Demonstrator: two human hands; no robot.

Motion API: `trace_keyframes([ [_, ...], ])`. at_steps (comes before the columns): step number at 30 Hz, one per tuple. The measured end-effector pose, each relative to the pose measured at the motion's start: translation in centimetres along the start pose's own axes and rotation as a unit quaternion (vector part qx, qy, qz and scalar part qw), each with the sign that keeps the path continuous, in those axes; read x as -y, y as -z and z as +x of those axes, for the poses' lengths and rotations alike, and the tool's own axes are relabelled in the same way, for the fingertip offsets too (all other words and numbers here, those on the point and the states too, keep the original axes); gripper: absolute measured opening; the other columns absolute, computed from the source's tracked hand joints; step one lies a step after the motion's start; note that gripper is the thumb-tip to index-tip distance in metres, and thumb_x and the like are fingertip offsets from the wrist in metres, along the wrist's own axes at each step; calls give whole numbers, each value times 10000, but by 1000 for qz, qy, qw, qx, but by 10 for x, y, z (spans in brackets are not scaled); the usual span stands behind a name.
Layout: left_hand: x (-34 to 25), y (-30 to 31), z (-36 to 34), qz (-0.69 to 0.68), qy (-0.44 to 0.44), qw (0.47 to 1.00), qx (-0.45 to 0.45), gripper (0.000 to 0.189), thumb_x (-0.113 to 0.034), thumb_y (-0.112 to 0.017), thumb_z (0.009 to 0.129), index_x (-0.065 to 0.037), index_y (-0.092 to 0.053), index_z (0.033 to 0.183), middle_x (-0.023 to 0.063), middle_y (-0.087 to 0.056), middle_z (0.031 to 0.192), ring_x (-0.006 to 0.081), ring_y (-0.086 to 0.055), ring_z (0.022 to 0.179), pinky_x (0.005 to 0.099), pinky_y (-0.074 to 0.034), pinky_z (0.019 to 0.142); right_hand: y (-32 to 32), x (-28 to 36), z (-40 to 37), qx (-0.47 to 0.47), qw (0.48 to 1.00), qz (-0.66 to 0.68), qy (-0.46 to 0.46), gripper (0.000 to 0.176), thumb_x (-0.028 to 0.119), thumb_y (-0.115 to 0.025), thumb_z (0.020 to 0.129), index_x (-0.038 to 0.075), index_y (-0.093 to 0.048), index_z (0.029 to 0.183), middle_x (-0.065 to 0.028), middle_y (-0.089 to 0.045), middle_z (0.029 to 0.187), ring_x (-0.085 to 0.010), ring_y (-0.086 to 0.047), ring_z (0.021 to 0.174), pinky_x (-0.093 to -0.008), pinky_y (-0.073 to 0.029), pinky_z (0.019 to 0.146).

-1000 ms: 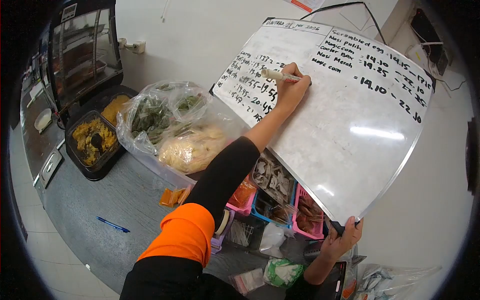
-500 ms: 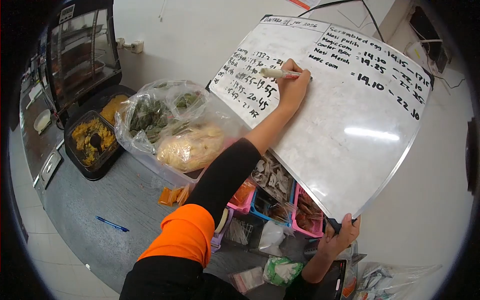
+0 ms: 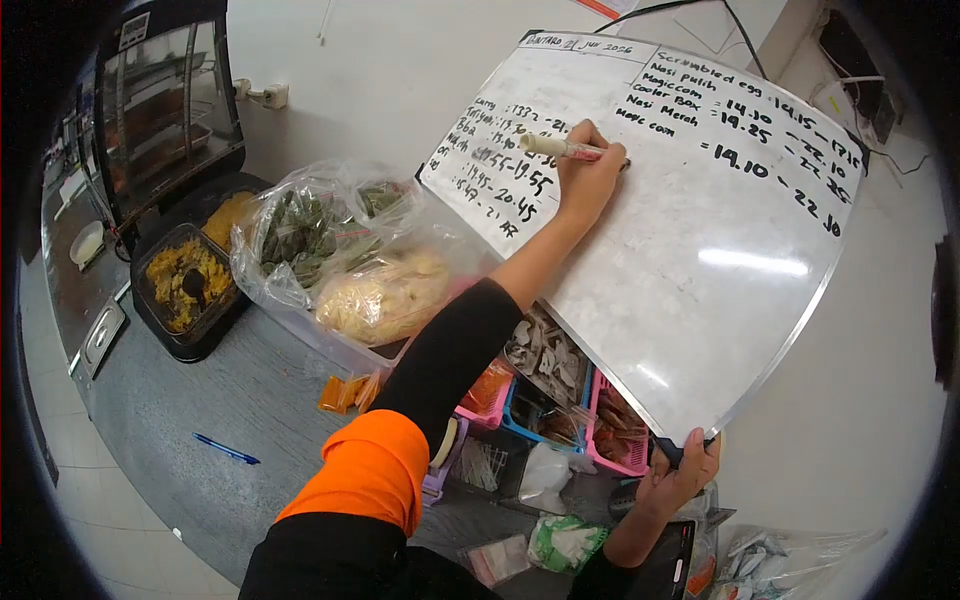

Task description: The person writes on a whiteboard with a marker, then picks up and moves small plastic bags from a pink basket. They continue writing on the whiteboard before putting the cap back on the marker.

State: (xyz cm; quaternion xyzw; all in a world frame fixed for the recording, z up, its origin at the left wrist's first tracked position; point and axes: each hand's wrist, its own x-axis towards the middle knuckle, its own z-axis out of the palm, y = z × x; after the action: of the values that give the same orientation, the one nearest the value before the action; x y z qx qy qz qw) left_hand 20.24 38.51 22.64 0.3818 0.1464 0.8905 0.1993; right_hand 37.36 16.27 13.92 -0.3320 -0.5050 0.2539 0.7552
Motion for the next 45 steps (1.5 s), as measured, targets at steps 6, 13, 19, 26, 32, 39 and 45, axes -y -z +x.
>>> trace_keyframes([
  [6,-7,-1,-2,-10,13,999,33,200,-41,-506,596,-31,-326,509,16,-363,462,79,-340,470,240,-285,432,-8,0,1,-30,999,-5,21,89,83,-411,797,16,-386,851,11,-345,460,-30,-218,269,-179,-172,256],
  [13,-8,-2,-3,-2,-12,998,61,187,-65,-536,617,-35,-375,529,6,-386,486,64,-354,479,211,-290,435,-3,2,-2,12,999,29,-5,275,78,-427,745,-82,-410,968,-106,-518,764,-95,-520,518,-135,-418,328],
  [19,-8,-3,-4,28,-60,996,68,185,-55,-531,617,-38,-372,522,2,-390,489,59,-347,474,206,-279,431,-2,2,-2,-5,1000,6,-8,281,82,-425,745,-83,-412,971,-101,-523,758,-96,-526,531,-137,-420,335],
  [26,-5,0,-4,17,-76,993,84,186,-52,-531,616,-41,-373,518,4,-399,485,61,-348,468,204,-279,425,-4,4,-3,3,1000,2,-15,240,89,-429,748,-80,-432,918,-92,-518,717,-67,-485,469,-135,-358,303],
  [32,-5,-1,-4,14,-86,990,111,206,-58,-547,644,-42,-380,525,12,-430,499,61,-384,484,200,-298,433,-4,2,-2,29,999,21,3,230,91,-435,753,-79,-432,907,-78,-508,675,-38,-411,395,-132,-271,274],
  [39,-23,-16,-13,-123,110,984,73,198,-76,-558,653,-42,-389,555,9,-433,504,63,-388,486,205,-306,438,-3,4,-2,23,1000,10,-13,216,89,-447,759,-60,-433,915,-54,-489,645,-28,-370,371,-138,-254,280],
  [45,-18,-23,-22,-37,-6,998,55,194,-35,-508,628,-45,-336,538,-11,-334,475,54,-290,464,217,-262,419,-16,10,-6,-6,999,5,-33,201,75,-433,771,-60,-437,920,-25,-478,649,-14,-392,427,-127,-275,310],
])
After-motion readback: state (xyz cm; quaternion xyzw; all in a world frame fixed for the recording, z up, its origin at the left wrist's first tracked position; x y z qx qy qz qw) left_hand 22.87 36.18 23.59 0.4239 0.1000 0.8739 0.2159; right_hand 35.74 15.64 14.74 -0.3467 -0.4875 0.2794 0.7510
